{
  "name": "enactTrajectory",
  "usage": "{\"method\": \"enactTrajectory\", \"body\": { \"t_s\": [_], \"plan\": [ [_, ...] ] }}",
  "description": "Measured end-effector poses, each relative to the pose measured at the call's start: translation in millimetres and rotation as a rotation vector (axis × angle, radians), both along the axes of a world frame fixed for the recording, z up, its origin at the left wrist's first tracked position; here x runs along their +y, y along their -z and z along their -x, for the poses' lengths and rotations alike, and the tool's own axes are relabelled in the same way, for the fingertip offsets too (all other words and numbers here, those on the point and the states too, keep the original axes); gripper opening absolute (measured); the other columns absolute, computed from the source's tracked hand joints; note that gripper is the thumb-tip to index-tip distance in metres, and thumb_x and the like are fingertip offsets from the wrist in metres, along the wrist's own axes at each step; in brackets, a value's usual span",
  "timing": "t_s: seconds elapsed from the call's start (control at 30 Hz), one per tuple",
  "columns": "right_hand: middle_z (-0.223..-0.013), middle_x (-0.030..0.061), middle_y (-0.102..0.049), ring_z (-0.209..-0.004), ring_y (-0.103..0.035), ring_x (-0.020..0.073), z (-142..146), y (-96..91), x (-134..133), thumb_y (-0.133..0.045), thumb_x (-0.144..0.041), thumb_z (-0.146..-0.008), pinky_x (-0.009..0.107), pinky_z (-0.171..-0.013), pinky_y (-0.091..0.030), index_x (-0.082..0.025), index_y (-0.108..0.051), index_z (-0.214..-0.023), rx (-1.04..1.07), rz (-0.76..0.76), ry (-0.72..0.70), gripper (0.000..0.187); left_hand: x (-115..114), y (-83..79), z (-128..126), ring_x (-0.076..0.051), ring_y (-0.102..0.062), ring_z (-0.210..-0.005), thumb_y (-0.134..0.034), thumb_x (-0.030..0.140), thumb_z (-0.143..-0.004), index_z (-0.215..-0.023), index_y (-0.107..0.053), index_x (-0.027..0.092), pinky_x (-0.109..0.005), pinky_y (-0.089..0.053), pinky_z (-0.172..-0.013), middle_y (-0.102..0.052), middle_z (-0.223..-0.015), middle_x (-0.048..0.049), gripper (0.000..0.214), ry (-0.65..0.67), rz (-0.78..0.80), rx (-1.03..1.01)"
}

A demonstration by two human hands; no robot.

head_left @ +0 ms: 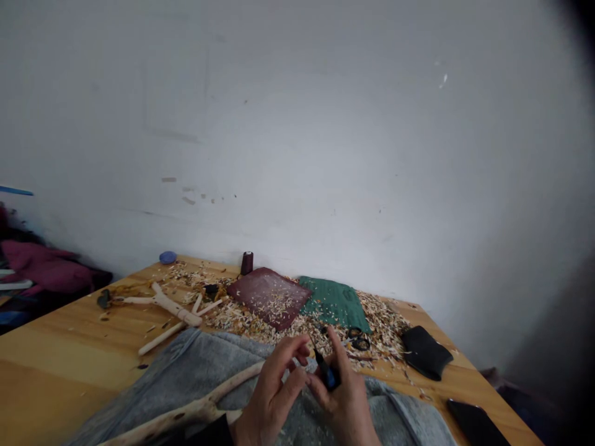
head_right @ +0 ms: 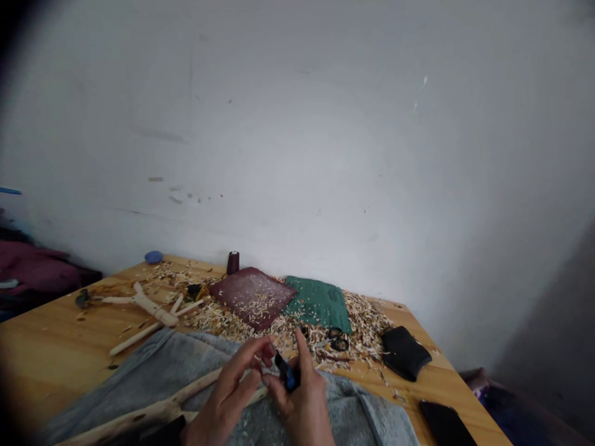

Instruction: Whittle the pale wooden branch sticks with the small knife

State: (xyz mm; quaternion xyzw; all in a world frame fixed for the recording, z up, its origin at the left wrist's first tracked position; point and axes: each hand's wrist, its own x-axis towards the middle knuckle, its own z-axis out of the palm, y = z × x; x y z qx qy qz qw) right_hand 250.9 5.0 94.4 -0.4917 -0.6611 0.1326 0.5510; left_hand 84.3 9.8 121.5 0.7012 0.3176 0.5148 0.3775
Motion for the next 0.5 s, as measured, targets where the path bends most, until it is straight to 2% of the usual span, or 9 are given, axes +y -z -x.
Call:
{"method": "enactTrajectory", "body": {
  "t_s": [0.07,0.17,0.27,0.5],
  "plan": [
    [-0.066,-0.0032,-0.064,-0.052,-0.059,0.0136,10,2.0,-4,-0.063,-0.045,-0.088,0.020,-0.052,-0.049,-0.012,-0.040,-0.150,0.038,0.038,0.021,0.074,-5,-2.7,0,-0.025,-0.060,-0.114,-0.050,0.061,-0.094,-0.134,-0.058,0.026,-0.035,-0.048,-0.097,-0.064,-0.127,-0.0088,0.054,0.071,0.005,-0.086],
    [-0.083,0.0030,-0.074,-0.067,-0.069,0.0162,22,3.7,-11,-0.060,-0.036,-0.088,0.022,-0.061,-0.054,-0.013,-0.033,-0.154,0.047,0.110,-0.073,0.074,-8,-5.2,-5,-0.024,-0.063,-0.104,-0.054,0.063,-0.091,-0.124,-0.065,0.024,-0.034,-0.049,-0.093,-0.069,-0.111,-0.0072,0.052,0.110,0.041,-0.154],
    [-0.092,0.0062,-0.077,-0.075,-0.073,0.0179,27,1.9,-14,-0.059,-0.029,-0.087,0.023,-0.065,-0.056,-0.013,-0.028,-0.155,0.018,0.152,-0.139,0.077,-8,-5.7,-10,-0.022,-0.064,-0.096,-0.059,0.058,-0.090,-0.111,-0.070,0.022,-0.033,-0.050,-0.089,-0.069,-0.100,-0.0057,0.042,0.071,0.087,-0.175],
    [-0.089,0.0069,-0.078,-0.068,-0.074,0.0179,30,-3.3,-13,-0.056,-0.021,-0.081,0.022,-0.058,-0.057,-0.011,-0.031,-0.153,0.101,0.074,-0.140,0.077,-6,5.1,-18,-0.024,-0.067,-0.095,-0.059,0.060,-0.088,-0.102,-0.072,0.021,-0.035,-0.053,-0.090,-0.073,-0.097,-0.0071,0.043,0.002,0.179,-0.144]
  ]
}}
